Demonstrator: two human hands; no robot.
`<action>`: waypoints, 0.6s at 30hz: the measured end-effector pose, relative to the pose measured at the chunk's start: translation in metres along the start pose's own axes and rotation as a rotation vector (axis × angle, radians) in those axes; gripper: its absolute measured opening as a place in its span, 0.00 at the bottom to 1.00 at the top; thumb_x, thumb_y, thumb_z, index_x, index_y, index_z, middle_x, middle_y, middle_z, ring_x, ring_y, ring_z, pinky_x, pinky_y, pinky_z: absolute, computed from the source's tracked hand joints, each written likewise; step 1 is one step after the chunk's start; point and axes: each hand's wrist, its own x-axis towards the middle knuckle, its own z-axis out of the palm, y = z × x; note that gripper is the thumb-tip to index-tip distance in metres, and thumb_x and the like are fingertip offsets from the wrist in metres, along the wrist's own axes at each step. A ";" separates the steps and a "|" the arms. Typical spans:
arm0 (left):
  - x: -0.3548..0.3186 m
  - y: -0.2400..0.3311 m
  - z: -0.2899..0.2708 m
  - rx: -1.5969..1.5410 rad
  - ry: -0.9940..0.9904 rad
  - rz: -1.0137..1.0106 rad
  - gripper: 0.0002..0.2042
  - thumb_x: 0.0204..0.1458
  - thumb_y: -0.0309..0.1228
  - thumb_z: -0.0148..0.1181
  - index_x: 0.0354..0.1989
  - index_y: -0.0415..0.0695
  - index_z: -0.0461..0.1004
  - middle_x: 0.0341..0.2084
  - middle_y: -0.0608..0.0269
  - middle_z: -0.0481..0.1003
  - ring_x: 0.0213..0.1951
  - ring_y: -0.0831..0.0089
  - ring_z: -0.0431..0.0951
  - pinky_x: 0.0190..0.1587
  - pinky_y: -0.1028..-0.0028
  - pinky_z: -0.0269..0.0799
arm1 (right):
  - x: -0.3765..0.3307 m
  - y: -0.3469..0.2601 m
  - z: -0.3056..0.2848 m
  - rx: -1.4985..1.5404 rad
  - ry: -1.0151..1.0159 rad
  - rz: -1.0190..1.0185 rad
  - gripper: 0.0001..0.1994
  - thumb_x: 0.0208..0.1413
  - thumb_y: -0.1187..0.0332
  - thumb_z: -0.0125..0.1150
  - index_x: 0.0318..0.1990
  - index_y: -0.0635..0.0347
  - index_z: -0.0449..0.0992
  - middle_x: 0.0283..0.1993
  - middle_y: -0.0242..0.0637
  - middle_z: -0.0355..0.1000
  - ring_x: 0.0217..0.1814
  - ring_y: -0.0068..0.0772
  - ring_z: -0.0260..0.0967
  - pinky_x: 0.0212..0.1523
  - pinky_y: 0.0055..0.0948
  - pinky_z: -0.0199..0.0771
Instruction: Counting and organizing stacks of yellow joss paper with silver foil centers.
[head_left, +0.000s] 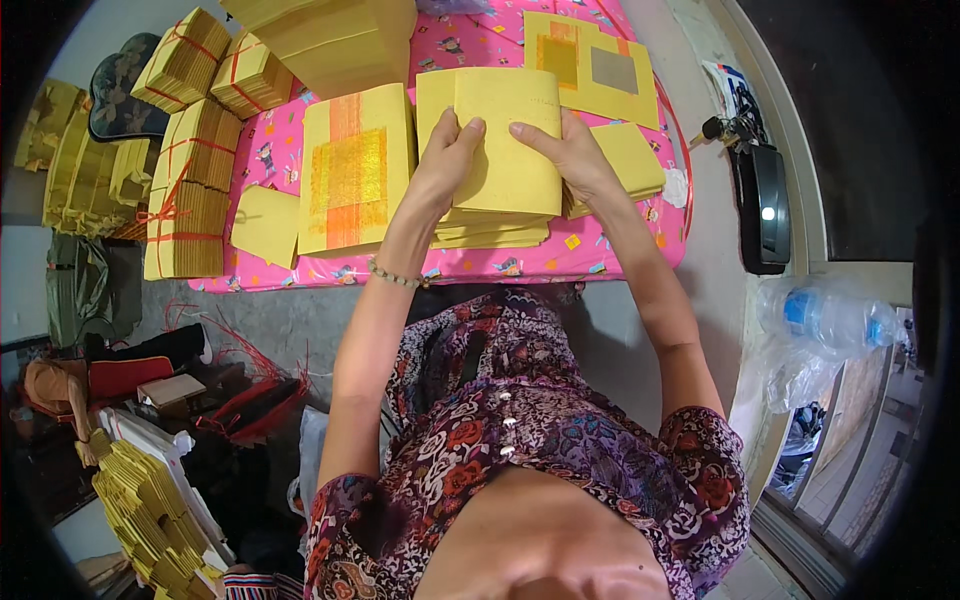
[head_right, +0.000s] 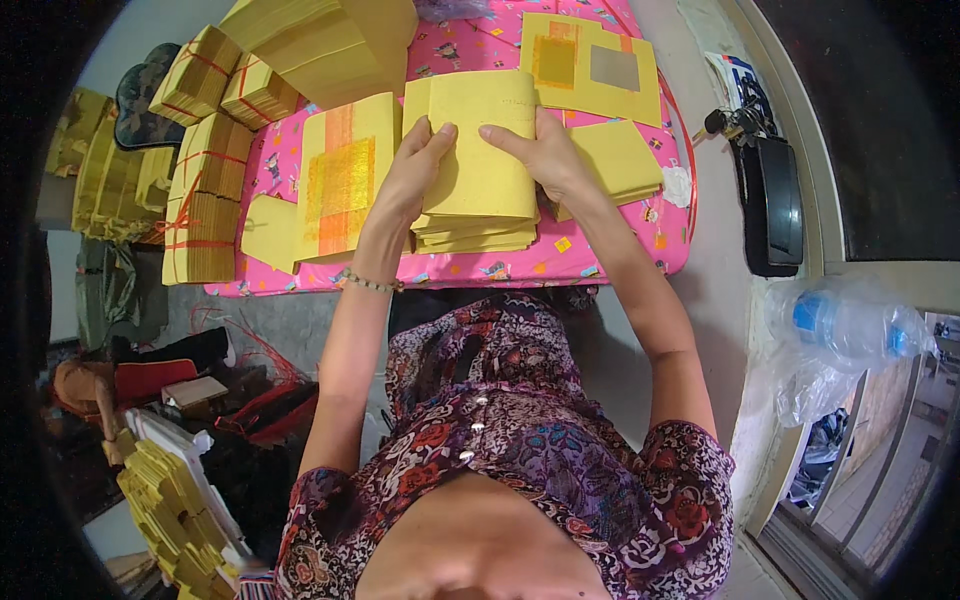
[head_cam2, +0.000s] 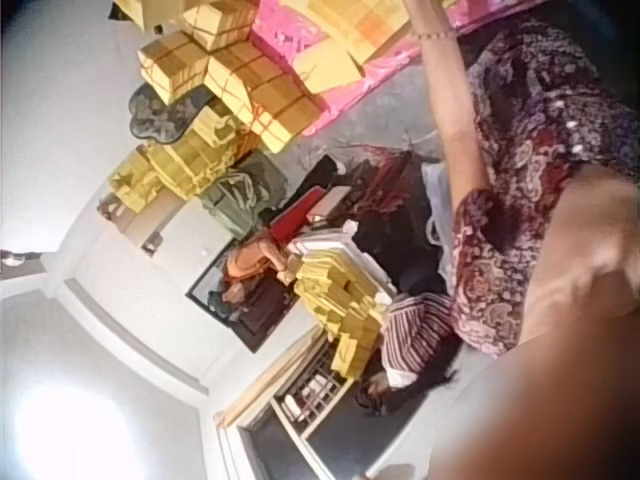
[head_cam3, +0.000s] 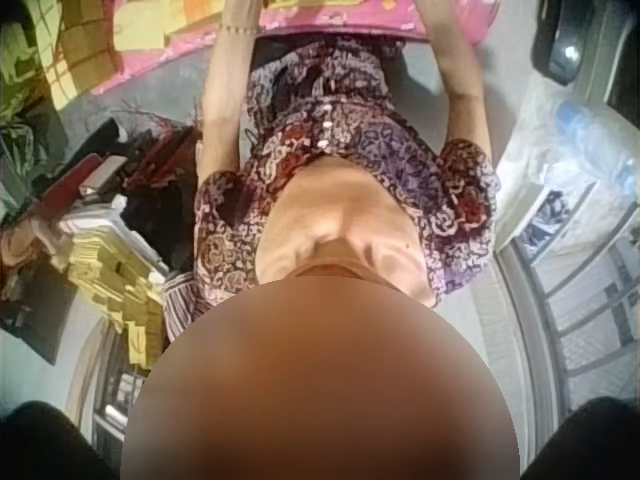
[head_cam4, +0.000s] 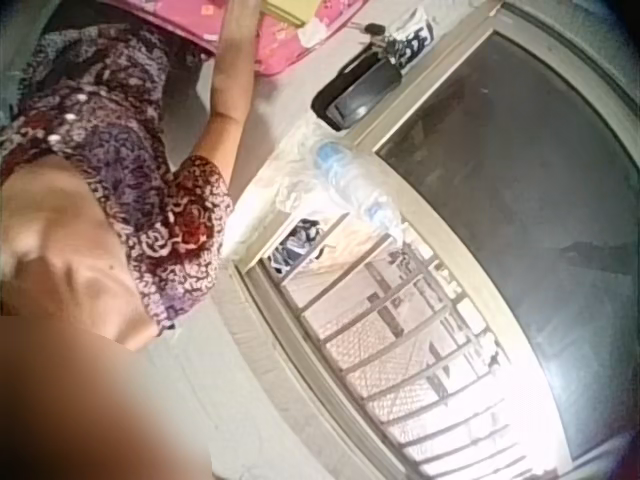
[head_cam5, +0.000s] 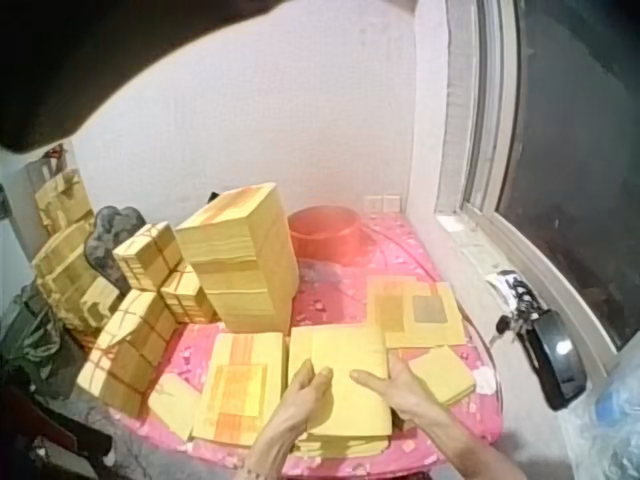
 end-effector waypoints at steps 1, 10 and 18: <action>-0.001 -0.002 0.001 0.001 0.001 0.002 0.13 0.59 0.34 0.48 0.47 0.38 0.64 0.40 0.63 0.71 0.42 0.78 0.70 0.45 0.78 0.66 | 0.000 0.002 -0.001 -0.009 0.006 -0.006 0.22 0.50 0.71 0.64 0.51 0.68 0.66 0.47 0.41 0.72 0.45 0.29 0.71 0.45 0.27 0.73; -0.026 0.025 0.011 -0.086 -0.052 -0.008 0.19 0.58 0.29 0.48 0.56 0.34 0.58 0.46 0.57 0.70 0.46 0.77 0.69 0.48 0.77 0.65 | -0.013 -0.001 0.001 -0.219 0.019 -0.281 0.24 0.51 0.72 0.63 0.54 0.66 0.62 0.47 0.37 0.69 0.49 0.25 0.67 0.48 0.26 0.70; -0.033 0.008 0.023 -0.129 0.009 0.456 0.17 0.59 0.26 0.46 0.55 0.35 0.56 0.44 0.60 0.69 0.45 0.78 0.68 0.48 0.77 0.64 | -0.024 -0.004 0.006 -0.183 0.010 -0.395 0.26 0.49 0.73 0.64 0.55 0.65 0.60 0.49 0.37 0.66 0.50 0.24 0.66 0.50 0.25 0.68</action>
